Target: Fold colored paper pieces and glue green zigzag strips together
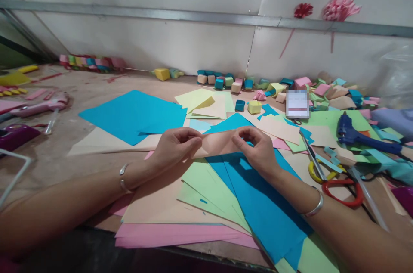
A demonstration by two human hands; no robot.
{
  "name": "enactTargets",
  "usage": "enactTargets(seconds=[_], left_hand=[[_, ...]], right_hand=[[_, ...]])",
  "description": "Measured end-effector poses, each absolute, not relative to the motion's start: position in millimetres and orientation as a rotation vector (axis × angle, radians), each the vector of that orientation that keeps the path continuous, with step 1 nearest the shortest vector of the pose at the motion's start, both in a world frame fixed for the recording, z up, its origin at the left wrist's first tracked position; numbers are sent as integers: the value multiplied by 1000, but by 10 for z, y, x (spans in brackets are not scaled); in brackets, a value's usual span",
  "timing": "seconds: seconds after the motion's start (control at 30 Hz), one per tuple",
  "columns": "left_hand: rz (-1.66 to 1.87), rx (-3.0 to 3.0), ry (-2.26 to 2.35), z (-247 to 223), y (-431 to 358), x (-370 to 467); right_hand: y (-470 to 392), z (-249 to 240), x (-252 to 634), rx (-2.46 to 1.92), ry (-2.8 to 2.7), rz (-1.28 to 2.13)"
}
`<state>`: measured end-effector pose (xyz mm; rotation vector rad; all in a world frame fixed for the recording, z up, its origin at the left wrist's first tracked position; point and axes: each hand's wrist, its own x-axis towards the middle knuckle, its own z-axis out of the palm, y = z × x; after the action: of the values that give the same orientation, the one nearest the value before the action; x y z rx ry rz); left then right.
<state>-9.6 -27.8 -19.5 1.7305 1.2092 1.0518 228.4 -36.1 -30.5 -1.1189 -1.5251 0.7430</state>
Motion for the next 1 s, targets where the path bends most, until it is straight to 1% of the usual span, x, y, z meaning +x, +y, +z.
enactTargets(seconds=[0.17,0.3,0.47,0.73,0.83,1.0], left_hand=[[1052,1816,1226,-189,-281,-100],[1119,1954,1257,-213,-247,-117],[1103,2004,1273,-239,-214,-121],[1061,2074,1229,-267,-212,-120],[1034,2107,1226,-267,-223,-117],[977,2216,1226,-250,-222,-108]], right_hand=[[-347,-327,2305,-1177,-1516,660],[-317,-368,2313,-1154,-1483,719],[-283,-429,2330,-1099,-1463,791],[-279,-405,2352,-1311,-1576,687],[-278,-401,2361,-1298,-1644,594],[-284,-391,2353,-1284,-1868,332]])
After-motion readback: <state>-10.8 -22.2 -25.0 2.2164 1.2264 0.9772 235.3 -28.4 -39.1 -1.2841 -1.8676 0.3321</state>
